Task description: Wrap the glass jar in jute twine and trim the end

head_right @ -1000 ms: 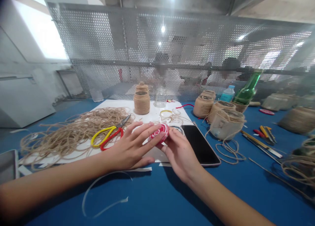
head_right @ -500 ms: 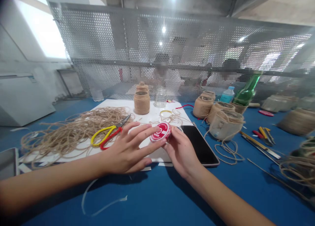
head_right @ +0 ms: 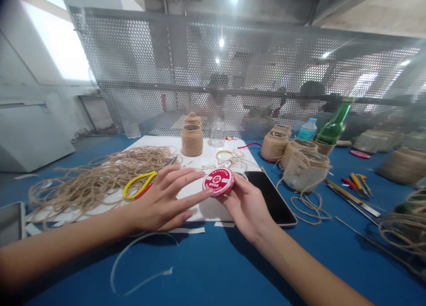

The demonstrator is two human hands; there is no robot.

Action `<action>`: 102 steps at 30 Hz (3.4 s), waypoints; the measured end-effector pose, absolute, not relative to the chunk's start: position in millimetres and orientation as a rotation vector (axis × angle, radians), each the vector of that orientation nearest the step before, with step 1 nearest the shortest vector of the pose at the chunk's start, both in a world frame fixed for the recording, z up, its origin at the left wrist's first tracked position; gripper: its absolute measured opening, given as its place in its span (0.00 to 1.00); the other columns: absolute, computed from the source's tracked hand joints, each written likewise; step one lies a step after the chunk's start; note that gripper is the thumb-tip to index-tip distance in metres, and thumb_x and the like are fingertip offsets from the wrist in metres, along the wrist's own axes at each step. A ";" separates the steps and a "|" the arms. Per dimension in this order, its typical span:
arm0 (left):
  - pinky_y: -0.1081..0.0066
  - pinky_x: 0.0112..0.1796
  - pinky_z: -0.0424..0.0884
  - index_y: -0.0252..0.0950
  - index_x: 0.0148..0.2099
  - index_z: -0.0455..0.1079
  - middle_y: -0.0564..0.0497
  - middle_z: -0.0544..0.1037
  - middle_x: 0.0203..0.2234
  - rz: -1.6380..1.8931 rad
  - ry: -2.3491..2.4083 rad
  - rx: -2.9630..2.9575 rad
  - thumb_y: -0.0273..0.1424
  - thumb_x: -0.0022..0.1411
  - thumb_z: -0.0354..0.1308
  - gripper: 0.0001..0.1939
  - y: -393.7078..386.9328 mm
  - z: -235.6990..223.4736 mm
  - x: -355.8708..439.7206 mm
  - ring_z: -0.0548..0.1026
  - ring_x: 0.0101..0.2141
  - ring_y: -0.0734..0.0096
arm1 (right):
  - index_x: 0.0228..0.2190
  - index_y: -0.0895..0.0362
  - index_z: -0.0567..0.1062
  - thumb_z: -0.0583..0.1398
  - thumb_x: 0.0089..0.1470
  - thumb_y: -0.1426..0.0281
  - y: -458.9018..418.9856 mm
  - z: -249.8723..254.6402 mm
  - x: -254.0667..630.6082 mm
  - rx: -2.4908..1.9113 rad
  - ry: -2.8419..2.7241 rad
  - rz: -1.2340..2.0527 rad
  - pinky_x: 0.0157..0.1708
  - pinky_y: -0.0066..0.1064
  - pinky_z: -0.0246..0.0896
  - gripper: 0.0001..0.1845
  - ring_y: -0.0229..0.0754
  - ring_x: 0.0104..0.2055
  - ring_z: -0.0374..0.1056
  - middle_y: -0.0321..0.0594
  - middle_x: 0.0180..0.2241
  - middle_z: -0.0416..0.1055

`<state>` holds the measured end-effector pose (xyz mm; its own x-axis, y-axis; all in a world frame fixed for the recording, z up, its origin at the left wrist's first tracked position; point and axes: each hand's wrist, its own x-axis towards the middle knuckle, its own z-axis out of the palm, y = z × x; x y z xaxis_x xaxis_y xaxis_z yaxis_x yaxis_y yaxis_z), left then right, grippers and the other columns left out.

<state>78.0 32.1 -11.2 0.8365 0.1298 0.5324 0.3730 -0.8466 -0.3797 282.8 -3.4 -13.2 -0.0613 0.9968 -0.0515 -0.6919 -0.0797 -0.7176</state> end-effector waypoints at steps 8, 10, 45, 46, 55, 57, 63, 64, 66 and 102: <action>0.55 0.54 0.46 0.46 0.60 0.53 0.45 0.56 0.58 -0.665 -0.348 -2.568 0.42 0.62 0.45 0.25 36.8 -12.9 76.3 0.52 0.57 0.59 | 0.30 0.58 0.75 0.52 0.54 0.73 -5.1 -12.8 281.2 -0.667 -0.588 1.564 0.40 0.35 0.65 0.11 0.40 0.36 0.69 0.41 0.34 0.74; 0.55 0.54 0.48 0.46 0.59 0.55 0.44 0.56 0.58 -0.690 -0.369 -2.590 0.40 0.61 0.46 0.24 41.4 -13.4 70.8 0.53 0.57 0.58 | 0.30 0.58 0.75 0.53 0.54 0.73 -4.4 -13.3 281.6 -0.670 -0.575 1.546 0.41 0.35 0.65 0.10 0.41 0.38 0.69 0.40 0.34 0.74; 0.51 0.53 0.50 0.37 0.62 0.39 0.41 0.61 0.55 -0.753 -0.597 -3.169 0.38 0.50 0.59 0.44 50.3 -6.5 94.8 0.62 0.52 0.55 | 0.33 0.57 0.74 0.55 0.50 0.70 -1.9 -27.9 273.5 -0.881 -0.881 1.562 0.30 0.33 0.64 0.09 0.39 0.29 0.68 0.39 0.30 0.74; 0.50 0.53 0.48 0.37 0.62 0.40 0.40 0.61 0.55 -0.735 -0.595 -3.169 0.40 0.49 0.59 0.44 51.5 -7.1 94.2 0.62 0.52 0.55 | 0.33 0.56 0.74 0.54 0.51 0.69 0.6 -30.4 275.9 -0.996 -1.051 1.440 0.28 0.32 0.63 0.10 0.39 0.27 0.68 0.38 0.29 0.73; 0.47 0.49 0.49 0.43 0.61 0.47 0.43 0.70 0.45 -0.343 -0.826 -3.047 0.53 0.41 0.60 0.48 71.1 -18.6 85.0 0.65 0.47 0.50 | 0.32 0.54 0.74 0.53 0.49 0.73 19.7 -38.1 304.4 -1.427 -1.848 0.435 0.40 0.38 0.53 0.10 0.45 0.36 0.62 0.41 0.32 0.69; 0.49 0.49 0.51 0.43 0.61 0.47 0.44 0.71 0.44 -0.279 -0.840 -3.038 0.54 0.42 0.58 0.47 75.1 -21.0 84.9 0.65 0.47 0.50 | 0.37 0.57 0.72 0.51 0.52 0.72 23.0 -39.1 309.6 -1.537 -2.064 0.086 0.42 0.38 0.53 0.13 0.47 0.42 0.61 0.46 0.38 0.68; 0.50 0.50 0.48 0.42 0.62 0.44 0.42 0.68 0.49 -0.194 -0.861 -3.052 0.57 0.42 0.56 0.50 79.3 -21.8 86.3 0.62 0.49 0.49 | 0.33 0.60 0.72 0.52 0.53 0.69 30.1 -42.9 323.3 -1.671 -2.339 -0.214 0.39 0.38 0.54 0.11 0.48 0.38 0.62 0.48 0.34 0.69; 0.49 0.51 0.47 0.41 0.63 0.44 0.42 0.68 0.49 -0.173 -0.877 -3.067 0.57 0.43 0.55 0.49 79.1 -20.6 86.2 0.62 0.50 0.49 | 0.32 0.59 0.72 0.52 0.53 0.69 29.8 -42.1 324.4 -1.676 -2.359 -0.221 0.39 0.38 0.54 0.11 0.48 0.38 0.63 0.47 0.33 0.69; 0.49 0.52 0.46 0.41 0.63 0.42 0.41 0.68 0.49 -0.131 -0.950 -3.106 0.56 0.47 0.53 0.48 78.6 -16.8 85.6 0.62 0.50 0.49 | 0.31 0.58 0.72 0.51 0.53 0.68 28.0 -39.0 325.3 -1.676 -2.391 -0.235 0.40 0.37 0.53 0.11 0.47 0.38 0.63 0.45 0.33 0.70; 0.68 0.41 0.64 0.36 0.41 0.61 0.51 0.71 0.35 -1.359 -0.907 -2.894 0.28 0.59 0.52 0.07 38.6 7.9 122.0 0.68 0.39 0.70 | 0.51 0.53 0.55 0.49 0.59 0.68 -6.4 -19.0 305.1 -1.078 -2.018 0.592 0.40 0.35 0.59 0.18 0.41 0.38 0.63 0.42 0.38 0.64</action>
